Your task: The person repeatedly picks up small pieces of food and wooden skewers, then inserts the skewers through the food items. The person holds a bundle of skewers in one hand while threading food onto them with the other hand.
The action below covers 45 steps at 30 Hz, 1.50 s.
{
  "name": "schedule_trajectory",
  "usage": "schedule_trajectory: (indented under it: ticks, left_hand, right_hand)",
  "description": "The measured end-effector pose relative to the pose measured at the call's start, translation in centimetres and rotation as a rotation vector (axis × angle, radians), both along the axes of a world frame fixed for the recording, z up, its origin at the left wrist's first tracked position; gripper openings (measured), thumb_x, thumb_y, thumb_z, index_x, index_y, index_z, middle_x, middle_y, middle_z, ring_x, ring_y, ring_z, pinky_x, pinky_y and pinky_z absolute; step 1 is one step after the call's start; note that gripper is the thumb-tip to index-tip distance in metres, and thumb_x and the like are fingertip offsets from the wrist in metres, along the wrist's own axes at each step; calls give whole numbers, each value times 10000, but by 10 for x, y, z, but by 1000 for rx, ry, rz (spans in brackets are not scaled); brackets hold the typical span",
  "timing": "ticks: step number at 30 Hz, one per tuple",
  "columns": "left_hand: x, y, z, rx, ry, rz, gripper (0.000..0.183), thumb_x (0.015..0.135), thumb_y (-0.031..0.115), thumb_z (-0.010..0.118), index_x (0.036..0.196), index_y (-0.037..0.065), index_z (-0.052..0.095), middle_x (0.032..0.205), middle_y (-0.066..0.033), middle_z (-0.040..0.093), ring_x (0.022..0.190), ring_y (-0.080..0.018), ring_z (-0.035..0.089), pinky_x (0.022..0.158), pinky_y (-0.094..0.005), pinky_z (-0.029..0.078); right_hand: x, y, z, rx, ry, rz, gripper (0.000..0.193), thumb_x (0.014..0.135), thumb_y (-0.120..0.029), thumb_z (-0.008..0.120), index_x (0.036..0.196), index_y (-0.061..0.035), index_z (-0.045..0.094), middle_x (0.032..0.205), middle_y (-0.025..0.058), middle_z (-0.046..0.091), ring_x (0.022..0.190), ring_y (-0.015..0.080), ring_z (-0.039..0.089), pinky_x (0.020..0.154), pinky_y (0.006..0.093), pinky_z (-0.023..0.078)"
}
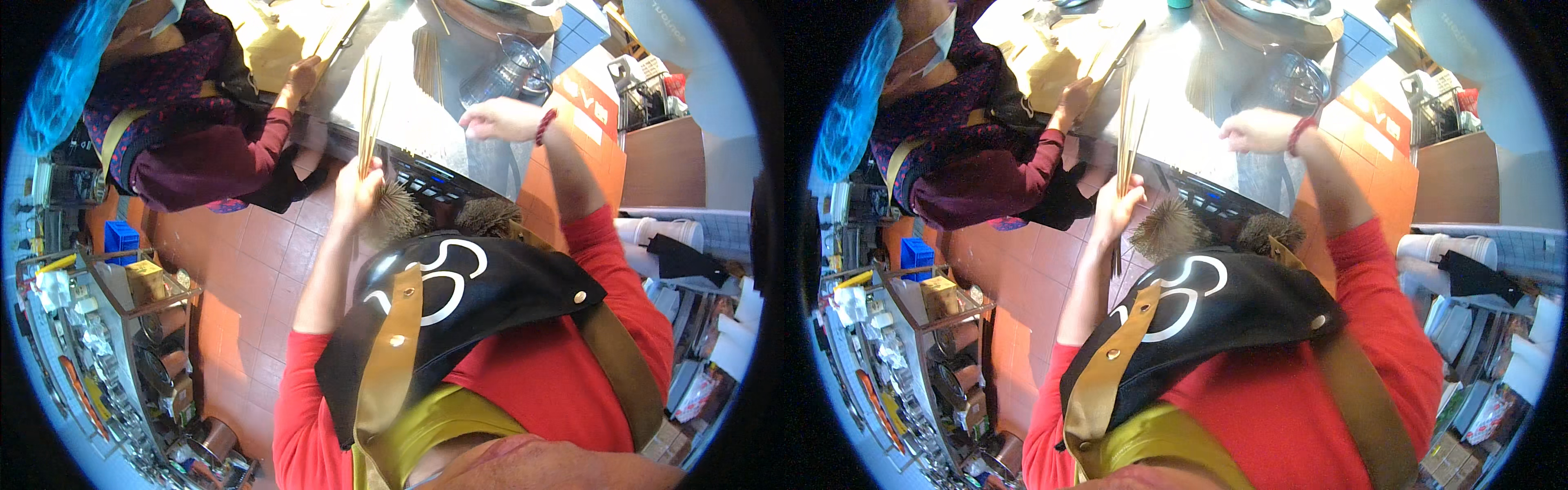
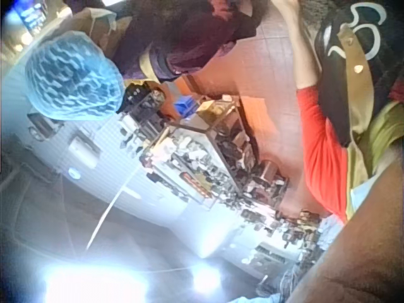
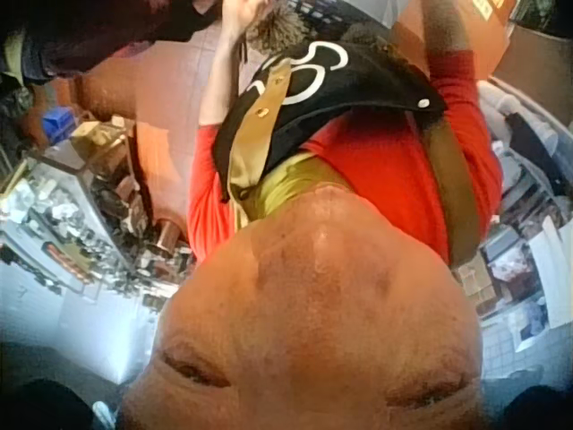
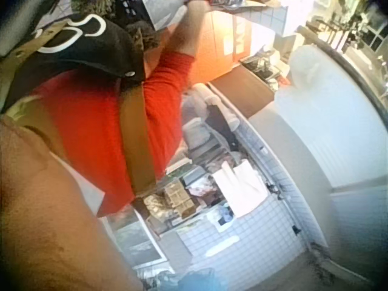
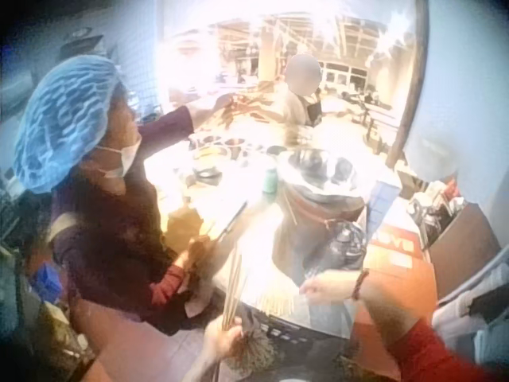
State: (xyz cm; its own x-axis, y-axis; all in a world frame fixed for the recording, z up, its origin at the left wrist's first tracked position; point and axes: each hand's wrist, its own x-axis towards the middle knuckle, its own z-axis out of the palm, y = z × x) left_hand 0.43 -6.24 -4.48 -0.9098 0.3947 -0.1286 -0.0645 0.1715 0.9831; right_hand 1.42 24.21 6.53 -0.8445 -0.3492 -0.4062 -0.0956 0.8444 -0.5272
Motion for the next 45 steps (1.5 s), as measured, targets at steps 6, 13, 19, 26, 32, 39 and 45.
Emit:
schedule_trajectory:
  ticks: [6,13,19,26,32,39,45]
  left_hand:
    - [-108,65,-41,-495,385,-26,266,760,150,609,971,-11,605,815,-183,639,786,-281,644,692,-367,504]
    - [-201,119,-87,-893,608,-15,375,746,294,676,918,-33,612,836,-217,624,948,-330,594,824,-398,470]
    - [-188,155,-92,-1105,553,33,459,851,407,554,1030,-16,557,1080,-218,491,1006,-388,520,855,-474,443]
    - [-141,207,-67,-1127,580,-11,779,779,583,553,1241,-27,410,1148,-228,466,1090,-369,438,890,-498,386]
    - [-120,232,-71,-1111,543,-110,937,706,447,690,1366,-41,238,1200,-238,442,1108,-368,435,919,-494,368]
    - [-147,187,-79,-1073,487,-14,857,734,387,679,1337,-70,278,1202,-233,446,1118,-374,428,919,-465,384]
    - [-152,162,-76,-1100,517,82,830,747,380,668,1332,-70,289,1221,-240,436,1137,-382,415,924,-466,383]
  right_hand:
    - [49,-2,-153,82,215,-454,347,828,-216,609,1129,-51,557,1197,139,538,1108,281,508,942,355,414]
    - [81,0,-205,75,694,-660,403,777,-129,629,1160,-53,530,1265,104,481,1204,264,419,1015,376,339]
    - [80,-1,-205,119,715,-665,419,783,-155,611,1180,-57,517,1266,87,478,1206,251,413,1024,378,323]
    - [79,0,-201,116,720,-675,417,767,-139,615,1167,-61,529,1262,81,484,1201,246,417,1023,375,320]
    - [80,-1,-201,124,709,-664,416,761,-131,618,1163,-65,532,1264,79,483,1201,240,418,1020,373,323]
    - [84,-2,-201,101,720,-666,421,754,-122,623,1160,-63,530,1262,81,483,1197,244,421,1013,377,331]
    - [83,-1,-204,102,743,-662,421,758,-115,623,1164,-62,526,1263,87,482,1198,253,423,1012,382,333]
